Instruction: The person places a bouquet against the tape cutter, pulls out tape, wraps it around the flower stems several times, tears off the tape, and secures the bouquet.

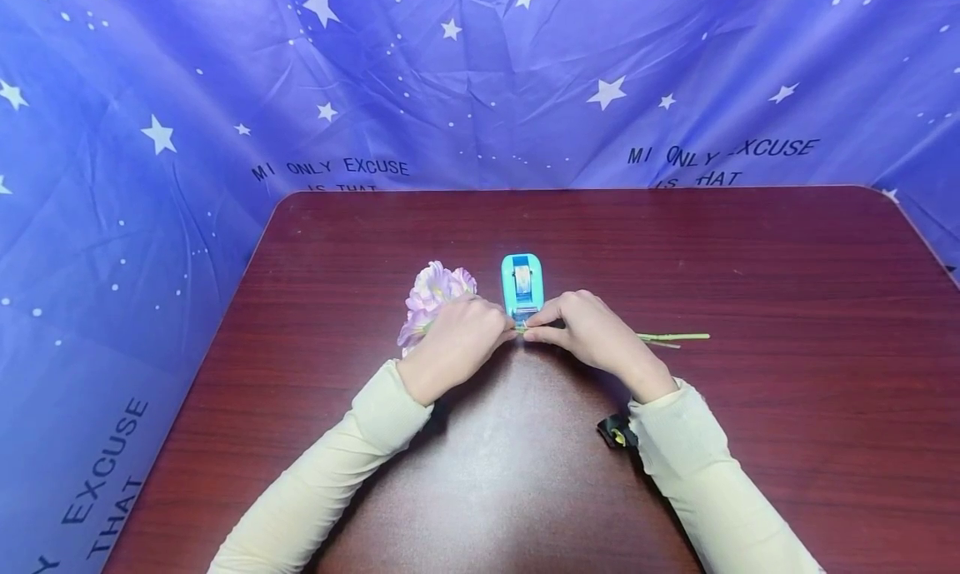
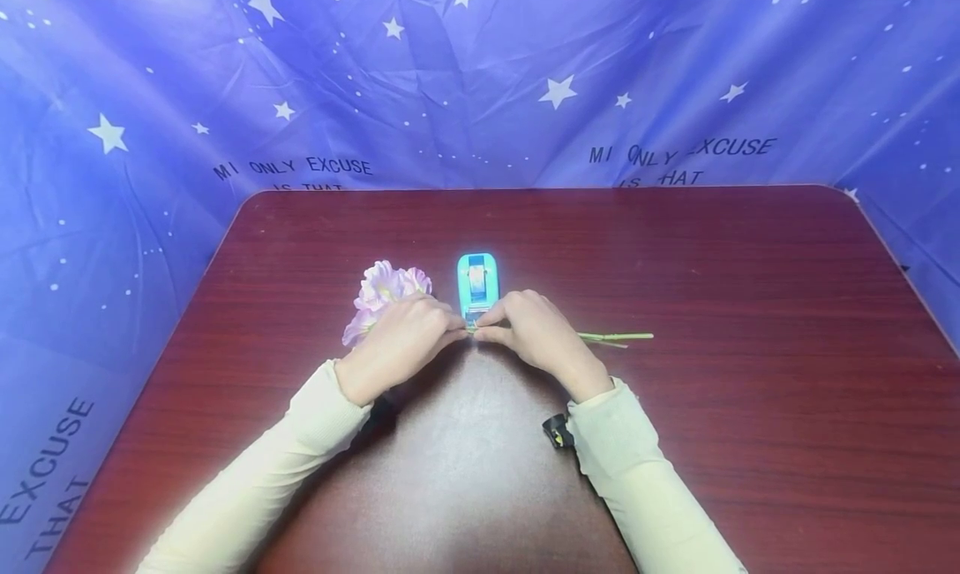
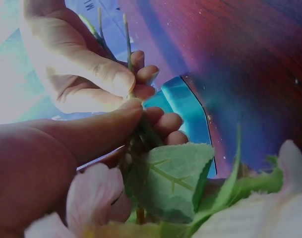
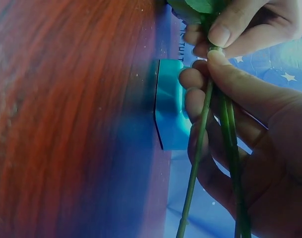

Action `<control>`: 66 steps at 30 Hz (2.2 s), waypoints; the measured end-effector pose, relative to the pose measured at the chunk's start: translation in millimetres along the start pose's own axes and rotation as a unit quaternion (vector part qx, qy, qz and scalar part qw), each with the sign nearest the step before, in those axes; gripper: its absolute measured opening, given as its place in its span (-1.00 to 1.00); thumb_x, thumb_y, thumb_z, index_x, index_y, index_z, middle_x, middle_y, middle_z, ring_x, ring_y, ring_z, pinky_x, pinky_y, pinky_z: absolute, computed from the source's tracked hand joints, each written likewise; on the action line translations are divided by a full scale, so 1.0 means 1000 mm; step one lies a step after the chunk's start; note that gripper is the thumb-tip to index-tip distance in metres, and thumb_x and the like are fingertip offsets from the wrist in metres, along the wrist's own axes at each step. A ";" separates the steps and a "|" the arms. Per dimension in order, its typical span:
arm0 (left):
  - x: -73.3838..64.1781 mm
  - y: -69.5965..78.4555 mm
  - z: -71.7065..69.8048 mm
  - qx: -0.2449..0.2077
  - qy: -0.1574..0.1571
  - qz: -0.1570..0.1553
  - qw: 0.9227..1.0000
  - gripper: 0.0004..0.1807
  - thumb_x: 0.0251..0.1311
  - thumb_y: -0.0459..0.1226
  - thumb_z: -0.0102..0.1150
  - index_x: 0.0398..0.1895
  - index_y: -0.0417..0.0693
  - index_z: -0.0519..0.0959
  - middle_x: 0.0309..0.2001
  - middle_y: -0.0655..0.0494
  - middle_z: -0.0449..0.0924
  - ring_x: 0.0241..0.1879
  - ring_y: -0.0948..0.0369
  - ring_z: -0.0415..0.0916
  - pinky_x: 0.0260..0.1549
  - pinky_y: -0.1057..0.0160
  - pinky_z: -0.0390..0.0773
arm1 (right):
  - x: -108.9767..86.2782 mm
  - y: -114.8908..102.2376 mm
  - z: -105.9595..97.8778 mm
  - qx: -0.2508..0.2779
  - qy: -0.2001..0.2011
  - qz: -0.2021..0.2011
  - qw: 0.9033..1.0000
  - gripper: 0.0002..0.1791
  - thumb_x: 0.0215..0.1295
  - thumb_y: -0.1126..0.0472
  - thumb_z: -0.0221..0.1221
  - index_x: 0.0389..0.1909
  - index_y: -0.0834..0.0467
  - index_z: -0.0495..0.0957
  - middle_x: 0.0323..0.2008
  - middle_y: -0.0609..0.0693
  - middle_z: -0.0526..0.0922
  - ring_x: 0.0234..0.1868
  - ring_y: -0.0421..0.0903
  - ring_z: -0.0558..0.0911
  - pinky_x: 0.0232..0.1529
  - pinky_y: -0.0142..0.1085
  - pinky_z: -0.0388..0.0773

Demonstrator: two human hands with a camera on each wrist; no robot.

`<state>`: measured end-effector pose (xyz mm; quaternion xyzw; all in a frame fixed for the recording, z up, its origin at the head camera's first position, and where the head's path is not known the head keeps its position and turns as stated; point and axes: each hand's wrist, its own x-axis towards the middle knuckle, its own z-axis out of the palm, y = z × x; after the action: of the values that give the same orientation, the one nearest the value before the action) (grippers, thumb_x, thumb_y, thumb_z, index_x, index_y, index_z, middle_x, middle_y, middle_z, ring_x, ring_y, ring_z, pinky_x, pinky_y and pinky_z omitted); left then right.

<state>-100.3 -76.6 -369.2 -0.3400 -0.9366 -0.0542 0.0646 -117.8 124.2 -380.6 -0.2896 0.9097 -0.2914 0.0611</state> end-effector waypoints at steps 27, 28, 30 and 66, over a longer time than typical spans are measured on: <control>-0.002 0.000 -0.002 -0.004 0.025 0.011 1.000 -0.80 0.18 -0.22 0.34 -0.60 0.10 0.65 -0.62 0.19 0.59 -0.55 0.18 0.55 -0.48 0.18 0.55 | -0.001 0.000 -0.003 -0.031 0.002 -0.048 0.998 -0.85 0.26 0.15 0.32 -0.21 0.05 0.79 -0.18 -0.06 0.78 -0.12 -0.11 0.75 -0.06 -0.11 0.62; -0.002 0.000 -0.001 -0.003 0.028 0.010 1.000 -0.80 0.18 -0.22 0.34 -0.60 0.10 0.65 -0.63 0.19 0.58 -0.55 0.18 0.54 -0.49 0.18 0.55 | -0.001 0.000 -0.003 -0.032 0.002 -0.047 0.998 -0.85 0.26 0.14 0.32 -0.21 0.04 0.79 -0.18 -0.06 0.78 -0.12 -0.11 0.74 -0.06 -0.11 0.62; -0.002 0.000 -0.001 -0.001 0.033 0.009 0.999 -0.80 0.19 -0.22 0.33 -0.59 0.11 0.65 -0.63 0.19 0.58 -0.56 0.18 0.54 -0.50 0.18 0.55 | -0.001 0.000 -0.004 -0.030 0.001 -0.041 0.999 -0.86 0.26 0.14 0.32 -0.22 0.04 0.79 -0.18 -0.07 0.78 -0.12 -0.11 0.74 -0.06 -0.11 0.62; -0.003 0.007 0.001 0.038 0.059 0.007 0.998 -0.80 0.20 -0.25 0.28 -0.59 0.08 0.67 -0.62 0.21 0.59 -0.53 0.18 0.55 -0.40 0.21 0.54 | 0.001 0.004 -0.004 0.086 -0.051 -0.004 0.995 -0.80 0.37 0.14 0.23 -0.44 0.05 0.73 -0.60 -0.11 0.61 -0.55 -0.23 0.54 -0.41 -0.37 0.50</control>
<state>-93.3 -73.0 -370.2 -0.3401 -0.9302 -0.0384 0.1325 -121.6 128.2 -379.7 -0.3017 0.8758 -0.3532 0.1312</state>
